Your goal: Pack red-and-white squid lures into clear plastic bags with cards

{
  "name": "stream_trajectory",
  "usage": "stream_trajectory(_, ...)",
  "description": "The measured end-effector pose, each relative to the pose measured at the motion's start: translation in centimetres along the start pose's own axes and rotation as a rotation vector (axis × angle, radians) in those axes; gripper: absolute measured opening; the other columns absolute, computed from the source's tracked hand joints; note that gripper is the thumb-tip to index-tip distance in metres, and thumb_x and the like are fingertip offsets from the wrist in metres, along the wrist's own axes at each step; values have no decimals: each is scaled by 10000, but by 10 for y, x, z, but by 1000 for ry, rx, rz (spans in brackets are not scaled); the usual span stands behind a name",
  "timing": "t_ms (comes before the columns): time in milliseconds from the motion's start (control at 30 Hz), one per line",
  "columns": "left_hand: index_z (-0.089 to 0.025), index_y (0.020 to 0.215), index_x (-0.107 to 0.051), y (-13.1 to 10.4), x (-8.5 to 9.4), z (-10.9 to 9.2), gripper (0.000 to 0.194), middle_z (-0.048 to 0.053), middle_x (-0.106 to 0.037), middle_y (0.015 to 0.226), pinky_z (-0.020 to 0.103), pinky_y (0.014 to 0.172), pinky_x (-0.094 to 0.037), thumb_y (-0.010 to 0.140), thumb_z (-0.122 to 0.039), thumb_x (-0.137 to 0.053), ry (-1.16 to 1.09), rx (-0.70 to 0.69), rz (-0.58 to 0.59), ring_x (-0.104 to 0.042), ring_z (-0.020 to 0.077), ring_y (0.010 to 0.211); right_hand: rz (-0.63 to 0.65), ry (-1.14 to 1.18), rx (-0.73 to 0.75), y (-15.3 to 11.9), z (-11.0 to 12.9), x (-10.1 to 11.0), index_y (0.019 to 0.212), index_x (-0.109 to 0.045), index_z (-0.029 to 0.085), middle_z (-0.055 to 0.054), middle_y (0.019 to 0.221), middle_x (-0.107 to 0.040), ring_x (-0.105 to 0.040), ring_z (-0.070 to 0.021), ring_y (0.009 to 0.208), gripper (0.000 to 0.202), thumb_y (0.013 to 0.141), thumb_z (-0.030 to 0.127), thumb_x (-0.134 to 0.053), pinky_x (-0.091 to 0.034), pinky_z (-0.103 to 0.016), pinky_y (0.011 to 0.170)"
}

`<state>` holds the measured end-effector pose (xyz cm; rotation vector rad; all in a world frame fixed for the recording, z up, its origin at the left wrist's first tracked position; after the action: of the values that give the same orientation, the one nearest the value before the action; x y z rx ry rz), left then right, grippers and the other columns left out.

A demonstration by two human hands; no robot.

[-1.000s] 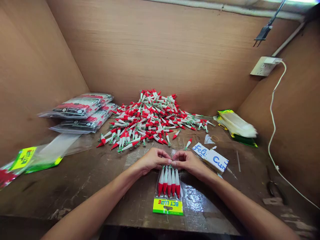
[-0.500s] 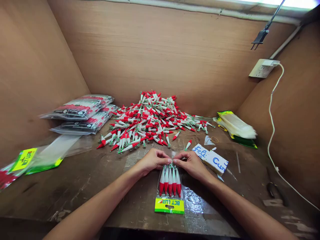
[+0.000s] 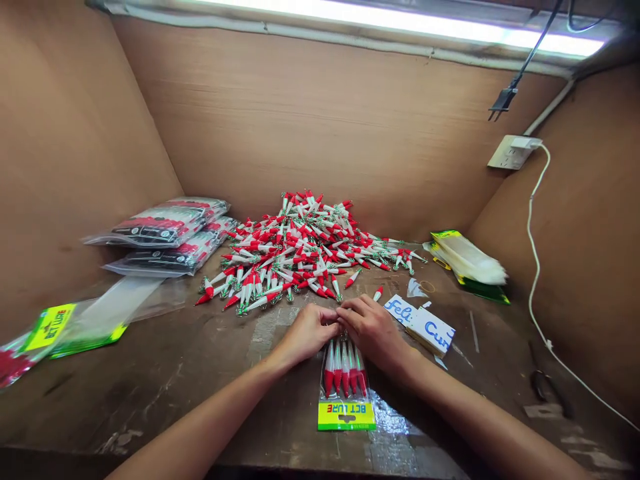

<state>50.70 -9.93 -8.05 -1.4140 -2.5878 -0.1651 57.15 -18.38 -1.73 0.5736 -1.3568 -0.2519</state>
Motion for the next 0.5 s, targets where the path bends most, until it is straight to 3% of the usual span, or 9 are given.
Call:
stream_trajectory(300,-117,761,-794,-5,1,1,290,-14,-629,665,245,612,-327,781,-383,-681,34,0,17,-476,155,651,243,-153,134,19,6,-9,877,-634,182,-63,890,-652,-570,-202,818,82,939,134,-609,-432,-307,722)
stream_trajectory(500,-103,871,-802,-6,0,0,395,-29,-538,601,237,549,-234,778,-476,-708,-30,43,62,-319,95,546,86,-43,-20,22,-8,1,961,-609,184,-63,920,-644,-586,-198,862,110,974,123,-518,-436,-295,765)
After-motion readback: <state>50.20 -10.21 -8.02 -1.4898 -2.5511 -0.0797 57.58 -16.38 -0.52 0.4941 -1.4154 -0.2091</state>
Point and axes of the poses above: each hand's wrist, its own y-axis towards the middle knuckle, its own x-axis out of the back of the hand, z = x × y, the point moved 9 cm from there along y, towards the middle knuckle
